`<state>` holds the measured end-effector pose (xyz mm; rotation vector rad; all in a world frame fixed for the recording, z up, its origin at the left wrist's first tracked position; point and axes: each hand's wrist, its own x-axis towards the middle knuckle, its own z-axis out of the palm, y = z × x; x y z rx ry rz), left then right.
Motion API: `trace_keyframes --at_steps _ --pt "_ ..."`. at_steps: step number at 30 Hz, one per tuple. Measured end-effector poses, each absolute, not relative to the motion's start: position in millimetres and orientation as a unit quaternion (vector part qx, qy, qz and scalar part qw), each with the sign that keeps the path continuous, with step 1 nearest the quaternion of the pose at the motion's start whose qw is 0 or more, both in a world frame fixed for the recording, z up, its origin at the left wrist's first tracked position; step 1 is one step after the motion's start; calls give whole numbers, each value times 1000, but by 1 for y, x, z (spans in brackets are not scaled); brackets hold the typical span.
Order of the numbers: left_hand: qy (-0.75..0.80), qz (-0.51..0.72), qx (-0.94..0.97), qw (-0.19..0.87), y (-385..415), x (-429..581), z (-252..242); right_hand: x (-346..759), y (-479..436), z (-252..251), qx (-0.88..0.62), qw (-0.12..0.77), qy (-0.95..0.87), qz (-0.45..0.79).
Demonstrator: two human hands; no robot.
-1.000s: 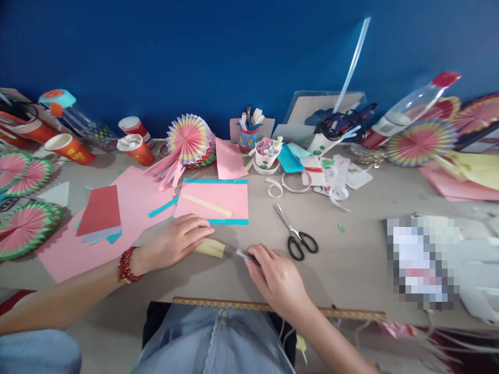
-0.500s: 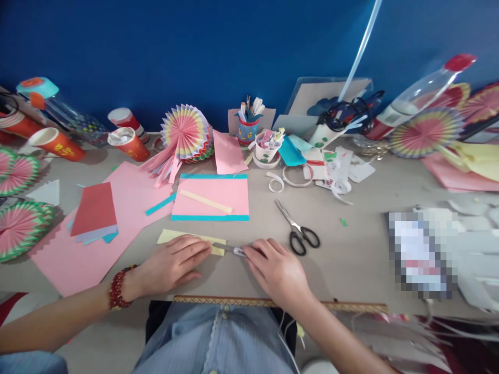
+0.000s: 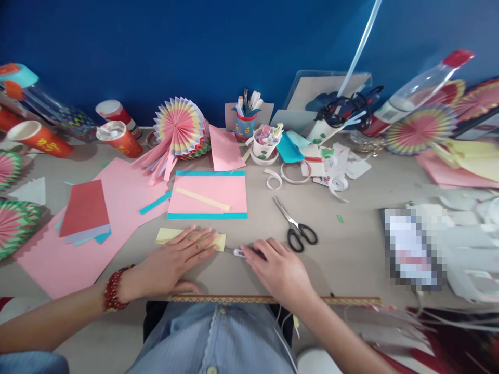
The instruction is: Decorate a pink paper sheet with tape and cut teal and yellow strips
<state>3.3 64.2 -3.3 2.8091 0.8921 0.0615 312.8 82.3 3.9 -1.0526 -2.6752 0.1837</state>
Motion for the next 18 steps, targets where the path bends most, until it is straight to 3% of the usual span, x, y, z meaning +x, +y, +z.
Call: trace_keyframes --at_steps 8,18 --pt "309 36 943 123 63 5 -2 319 81 -7 -341 90 -936 -13" --pt "325 25 938 117 63 8 1 317 79 -3 -334 107 -936 12"
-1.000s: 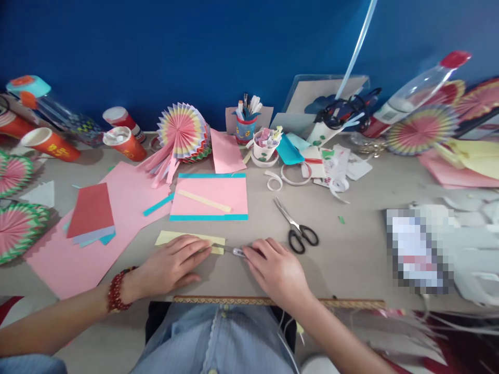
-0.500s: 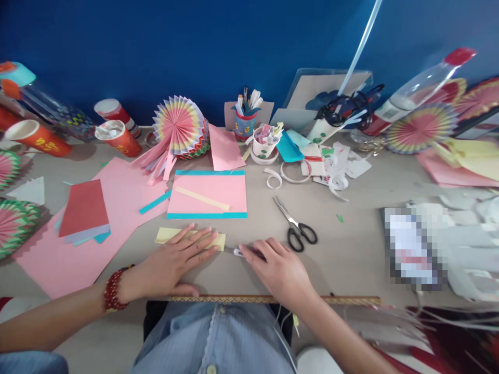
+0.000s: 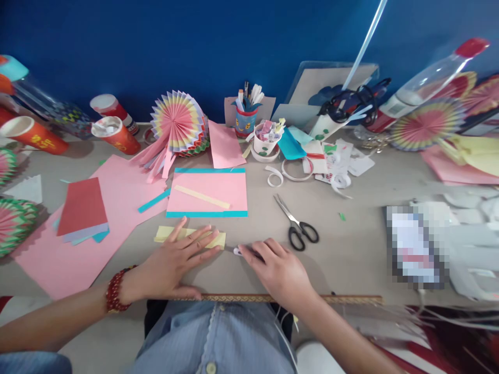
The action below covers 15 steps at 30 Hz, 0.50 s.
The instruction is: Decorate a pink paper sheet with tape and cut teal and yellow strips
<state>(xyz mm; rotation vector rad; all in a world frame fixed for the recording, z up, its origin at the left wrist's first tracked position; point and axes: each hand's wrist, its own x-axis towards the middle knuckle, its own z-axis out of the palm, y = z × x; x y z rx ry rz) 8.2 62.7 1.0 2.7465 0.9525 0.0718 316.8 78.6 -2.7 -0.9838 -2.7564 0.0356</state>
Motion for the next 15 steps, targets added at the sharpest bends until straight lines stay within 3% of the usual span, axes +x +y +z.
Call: trace_keyframes --at_steps 15 --pt "328 17 939 97 62 10 -1 314 83 7 -302 88 -949 26"
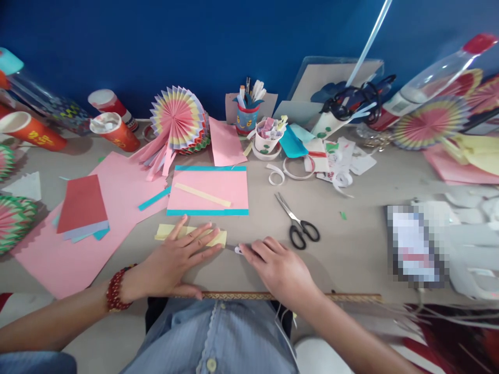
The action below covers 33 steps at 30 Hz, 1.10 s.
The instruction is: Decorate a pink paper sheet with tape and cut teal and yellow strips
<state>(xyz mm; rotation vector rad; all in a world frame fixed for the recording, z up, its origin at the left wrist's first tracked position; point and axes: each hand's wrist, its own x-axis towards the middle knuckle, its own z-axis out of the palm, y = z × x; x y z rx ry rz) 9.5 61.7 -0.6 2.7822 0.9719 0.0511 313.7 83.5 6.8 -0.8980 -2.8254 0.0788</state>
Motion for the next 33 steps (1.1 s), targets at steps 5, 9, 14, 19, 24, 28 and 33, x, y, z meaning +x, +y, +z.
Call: trace_keyframes --at_steps 5,9,14,19,24,28,33 --pt "327 21 939 106 62 8 -4 313 81 6 -314 91 -944 33" --pt "325 16 939 113 62 8 -4 315 78 7 -311 89 -946 33" --pt "327 10 939 109 62 8 -4 311 75 6 -324 90 -941 37" --pt "326 20 939 108 62 8 -5 307 73 6 -324 99 -940 37" --pt "330 8 938 107 61 9 -4 300 72 7 -327 102 -939 28" --pt "328 11 939 102 62 9 -3 294 70 5 -331 105 -937 29" --pt "335 7 938 93 62 9 -3 293 70 4 -339 105 -934 36"
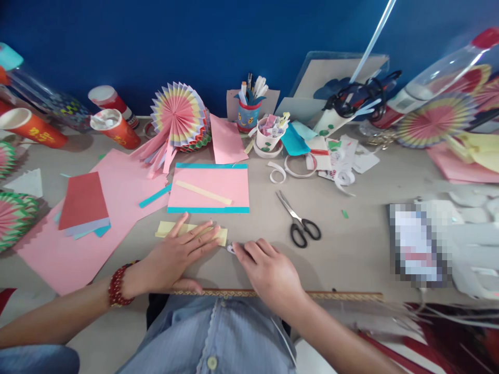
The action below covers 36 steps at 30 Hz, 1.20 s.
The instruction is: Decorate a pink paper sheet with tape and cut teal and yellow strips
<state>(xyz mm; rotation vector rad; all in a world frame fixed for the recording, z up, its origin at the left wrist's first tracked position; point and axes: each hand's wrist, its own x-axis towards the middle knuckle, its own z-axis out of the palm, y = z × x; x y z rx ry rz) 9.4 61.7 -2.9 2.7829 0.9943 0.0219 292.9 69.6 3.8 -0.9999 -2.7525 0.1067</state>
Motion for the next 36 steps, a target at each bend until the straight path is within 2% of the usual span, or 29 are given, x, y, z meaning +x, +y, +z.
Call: trace_keyframes --at_steps 16,26,36 --pt "341 1 937 75 59 10 -5 288 61 0 -350 112 -930 32" --pt "358 32 925 119 61 -1 6 280 65 2 -344 102 -933 36" --pt "332 17 942 55 55 -17 -6 278 64 4 -369 84 -925 42"
